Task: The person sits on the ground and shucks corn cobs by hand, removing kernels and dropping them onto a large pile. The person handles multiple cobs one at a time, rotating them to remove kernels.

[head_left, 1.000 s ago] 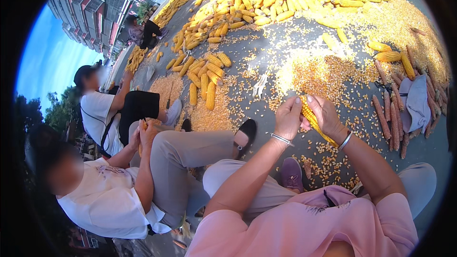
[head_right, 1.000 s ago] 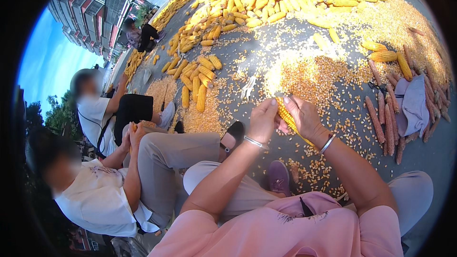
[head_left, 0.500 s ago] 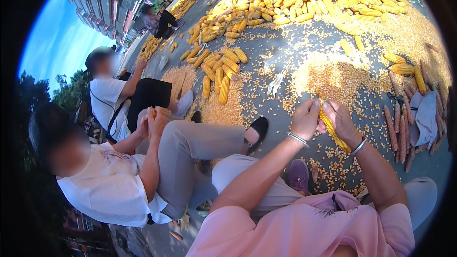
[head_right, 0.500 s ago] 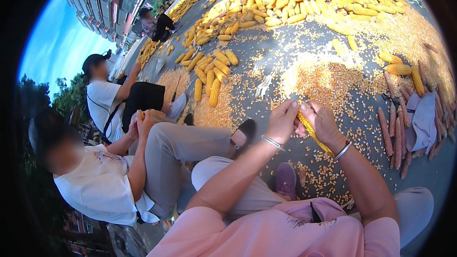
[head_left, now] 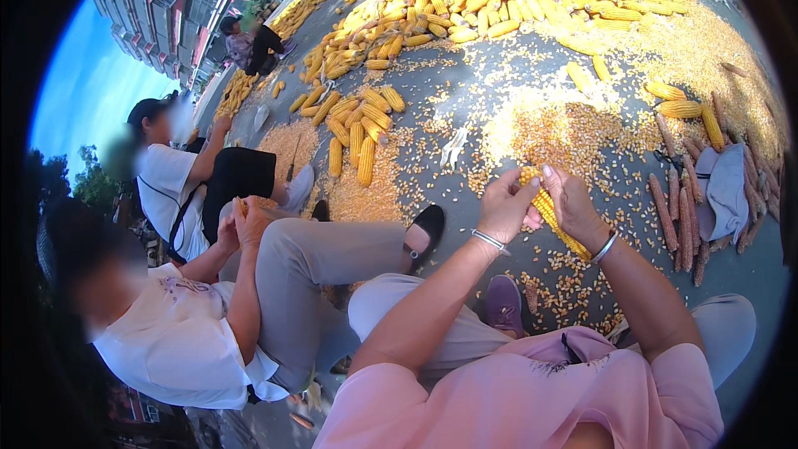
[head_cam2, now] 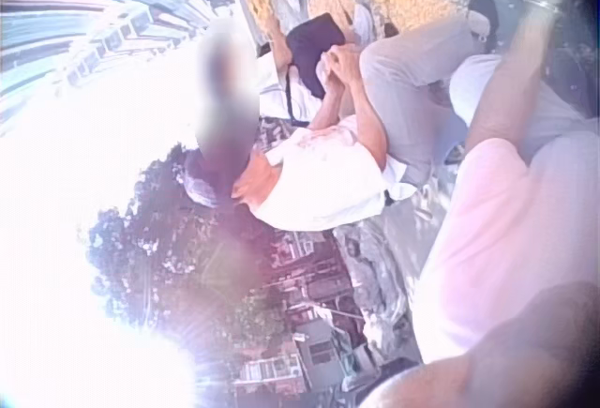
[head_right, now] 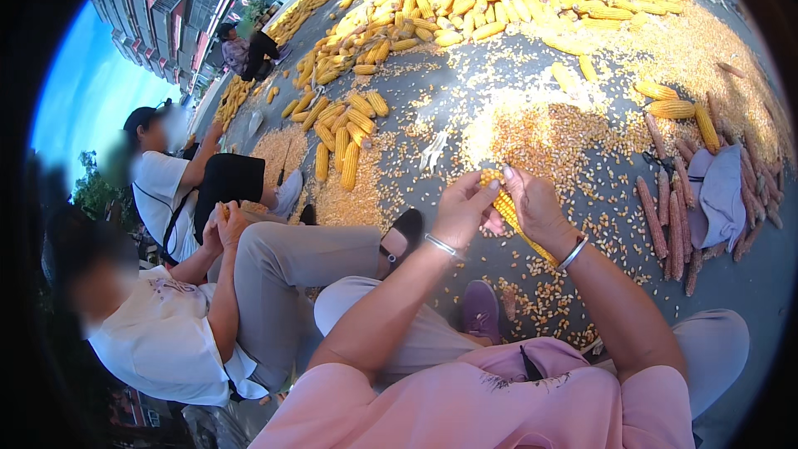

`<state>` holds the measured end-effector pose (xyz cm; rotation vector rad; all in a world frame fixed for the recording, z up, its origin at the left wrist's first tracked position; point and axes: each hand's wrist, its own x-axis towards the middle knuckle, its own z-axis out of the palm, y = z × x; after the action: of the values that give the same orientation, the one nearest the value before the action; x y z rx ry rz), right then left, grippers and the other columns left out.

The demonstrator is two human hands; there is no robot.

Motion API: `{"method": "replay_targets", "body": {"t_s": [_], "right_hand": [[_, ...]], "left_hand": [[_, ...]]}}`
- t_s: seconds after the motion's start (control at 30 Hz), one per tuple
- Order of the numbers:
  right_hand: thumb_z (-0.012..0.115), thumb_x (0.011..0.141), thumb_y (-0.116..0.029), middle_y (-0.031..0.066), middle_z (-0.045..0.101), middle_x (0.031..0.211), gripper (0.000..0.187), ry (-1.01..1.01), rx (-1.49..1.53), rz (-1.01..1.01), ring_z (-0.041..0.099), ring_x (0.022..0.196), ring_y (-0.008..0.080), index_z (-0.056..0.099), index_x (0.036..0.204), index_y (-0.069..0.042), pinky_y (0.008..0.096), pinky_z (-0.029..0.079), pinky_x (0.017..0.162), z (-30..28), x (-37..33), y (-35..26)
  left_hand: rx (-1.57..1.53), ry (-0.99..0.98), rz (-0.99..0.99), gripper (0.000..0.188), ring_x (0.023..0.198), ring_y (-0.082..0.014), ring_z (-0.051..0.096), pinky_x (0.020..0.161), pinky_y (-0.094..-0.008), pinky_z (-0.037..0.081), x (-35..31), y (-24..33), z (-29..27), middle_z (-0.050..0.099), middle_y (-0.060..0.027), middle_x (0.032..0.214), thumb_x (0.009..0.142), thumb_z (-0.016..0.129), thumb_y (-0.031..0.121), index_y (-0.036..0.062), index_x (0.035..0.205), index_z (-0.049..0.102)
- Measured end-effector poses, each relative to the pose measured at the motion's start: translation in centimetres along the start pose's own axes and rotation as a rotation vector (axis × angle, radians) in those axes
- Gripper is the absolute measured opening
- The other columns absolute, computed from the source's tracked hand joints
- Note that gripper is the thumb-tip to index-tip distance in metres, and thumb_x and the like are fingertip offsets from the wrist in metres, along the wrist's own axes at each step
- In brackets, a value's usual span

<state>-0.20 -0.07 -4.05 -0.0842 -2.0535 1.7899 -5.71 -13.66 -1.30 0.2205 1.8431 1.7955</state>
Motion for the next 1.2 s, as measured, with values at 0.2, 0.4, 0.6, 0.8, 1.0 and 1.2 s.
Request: {"method": "replay_targets", "body": {"t_s": [0.2, 0.4, 0.6, 0.8, 1.0, 1.2], "right_hand": [[0.042, 0.104, -0.036, 0.0213, 0.062, 0.075, 0.044, -0.005, -0.071, -0.021, 0.061, 0.069, 0.0353, 0.059, 0.086, 0.000, 0.0418, 0.048, 0.067, -1.8, 1.1, 0.5], [0.049, 0.100, -0.051, 0.0121, 0.053, 0.065, 0.057, -0.078, -0.055, 0.067, 0.051, 0.062, 0.0204, 0.054, 0.073, -0.001, 0.0373, 0.043, 0.060, -2.8, 0.9, -1.7], [0.051, 0.098, -0.055, 0.0098, 0.049, 0.060, 0.059, -0.114, -0.091, 0.069, 0.047, 0.058, 0.0170, 0.053, 0.070, -0.002, 0.0364, 0.041, 0.055, -2.4, 0.9, -0.3], [0.047, 0.101, -0.044, 0.0087, 0.053, 0.067, 0.048, -0.151, -0.083, -0.002, 0.051, 0.063, 0.0183, 0.055, 0.081, -0.002, 0.0364, 0.045, 0.063, -2.3, 0.9, 0.6], [0.045, 0.102, -0.041, 0.0110, 0.057, 0.070, 0.046, -0.189, 0.133, 0.046, 0.055, 0.069, 0.0202, 0.059, 0.083, -0.001, 0.0358, 0.046, 0.069, -2.9, 1.2, -0.1], [0.046, 0.102, -0.048, 0.0074, 0.063, 0.065, 0.055, -0.065, 0.211, 0.243, 0.059, 0.059, 0.0147, 0.066, 0.079, -0.002, 0.0327, 0.047, 0.056, -1.7, 1.0, -0.4]], "left_hand": [[-0.027, -0.200, 0.099, 0.035, 0.074, -0.0149, 0.065, 0.063, -0.0300, 0.061, -1.2, 2.1, 0.9, 0.063, -0.0112, 0.102, 0.092, 0.066, 0.004, -0.0047, 0.123, 0.053], [0.043, -0.218, 0.155, 0.038, 0.079, -0.0172, 0.067, 0.069, -0.0321, 0.061, -1.3, 2.0, 0.8, 0.066, -0.0115, 0.106, 0.091, 0.068, 0.005, -0.0018, 0.125, 0.053], [0.114, -0.209, 0.180, 0.036, 0.076, -0.0177, 0.068, 0.069, -0.0326, 0.061, -1.7, 1.9, 1.5, 0.066, -0.0108, 0.100, 0.091, 0.067, 0.008, -0.0008, 0.124, 0.054], [0.033, -0.201, 0.135, 0.036, 0.079, -0.0190, 0.068, 0.069, -0.0344, 0.061, -1.3, 1.5, 0.8, 0.065, -0.0118, 0.105, 0.093, 0.065, 0.008, -0.0018, 0.125, 0.052], [0.013, -0.190, 0.177, 0.038, 0.087, -0.0197, 0.068, 0.071, -0.0337, 0.061, -1.1, 1.8, 0.9, 0.065, -0.0123, 0.109, 0.093, 0.064, 0.008, -0.0017, 0.127, 0.051], [0.047, -0.216, 0.137, 0.041, 0.097, -0.0175, 0.064, 0.072, -0.0320, 0.060, -0.9, 1.6, 1.2, 0.060, -0.0103, 0.116, 0.093, 0.066, 0.007, -0.0014, 0.129, 0.050]]}}
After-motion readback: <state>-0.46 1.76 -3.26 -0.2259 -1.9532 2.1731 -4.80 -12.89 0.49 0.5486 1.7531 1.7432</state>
